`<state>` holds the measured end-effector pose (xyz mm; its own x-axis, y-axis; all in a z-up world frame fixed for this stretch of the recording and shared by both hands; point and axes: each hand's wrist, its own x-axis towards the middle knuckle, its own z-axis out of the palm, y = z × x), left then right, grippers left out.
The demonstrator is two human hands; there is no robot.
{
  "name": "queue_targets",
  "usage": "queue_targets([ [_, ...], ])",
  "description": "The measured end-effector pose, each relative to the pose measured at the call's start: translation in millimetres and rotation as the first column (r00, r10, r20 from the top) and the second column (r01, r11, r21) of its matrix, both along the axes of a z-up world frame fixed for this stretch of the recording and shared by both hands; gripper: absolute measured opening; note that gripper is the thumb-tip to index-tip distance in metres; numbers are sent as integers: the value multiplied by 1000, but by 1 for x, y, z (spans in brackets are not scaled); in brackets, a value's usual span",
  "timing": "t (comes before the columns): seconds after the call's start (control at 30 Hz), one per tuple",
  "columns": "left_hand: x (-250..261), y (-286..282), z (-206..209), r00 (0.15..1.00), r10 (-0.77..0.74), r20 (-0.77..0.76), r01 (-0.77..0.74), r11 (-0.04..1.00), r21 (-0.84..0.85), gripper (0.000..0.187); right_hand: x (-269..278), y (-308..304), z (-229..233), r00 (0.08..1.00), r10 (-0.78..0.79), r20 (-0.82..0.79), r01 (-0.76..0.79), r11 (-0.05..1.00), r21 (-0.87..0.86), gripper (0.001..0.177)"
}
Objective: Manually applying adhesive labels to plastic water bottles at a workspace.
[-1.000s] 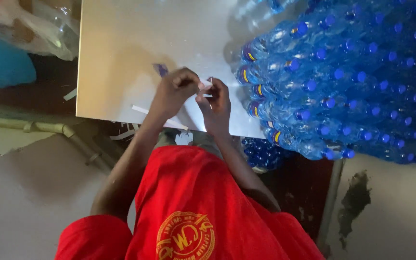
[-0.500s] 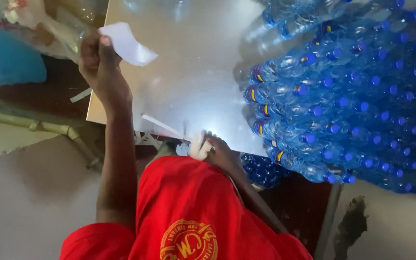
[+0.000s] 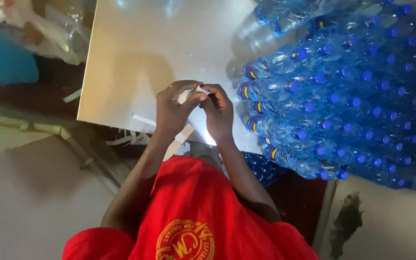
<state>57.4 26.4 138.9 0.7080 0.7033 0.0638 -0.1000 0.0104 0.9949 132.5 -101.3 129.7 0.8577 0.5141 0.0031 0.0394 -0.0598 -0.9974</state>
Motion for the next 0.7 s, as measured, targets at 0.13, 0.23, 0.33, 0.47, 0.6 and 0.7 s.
queue_targets([
  [0.13,-1,14,2,995,52,85,-21,943,-331,10,7,-19,0,975,-147,-167,158,986,50,18],
  [0.23,-13,47,-46,966,167,195,-40,848,-528,4,48,-67,4,898,-355,-262,392,914,104,23],
  [0.33,-40,59,-101,1000,-24,-5,22,961,-274,6,81,-106,69,792,-543,-278,599,778,189,16],
  [0.47,-75,61,-194,174,-651,-739,819,512,-258,47,115,-173,114,792,-598,-126,591,696,407,32],
  [0.6,30,149,-241,811,-560,171,358,245,-901,22,92,-189,98,822,-566,-64,553,765,331,37],
  [0.7,156,222,-234,868,49,-494,223,851,476,120,54,-171,74,825,-530,193,496,845,201,32],
])
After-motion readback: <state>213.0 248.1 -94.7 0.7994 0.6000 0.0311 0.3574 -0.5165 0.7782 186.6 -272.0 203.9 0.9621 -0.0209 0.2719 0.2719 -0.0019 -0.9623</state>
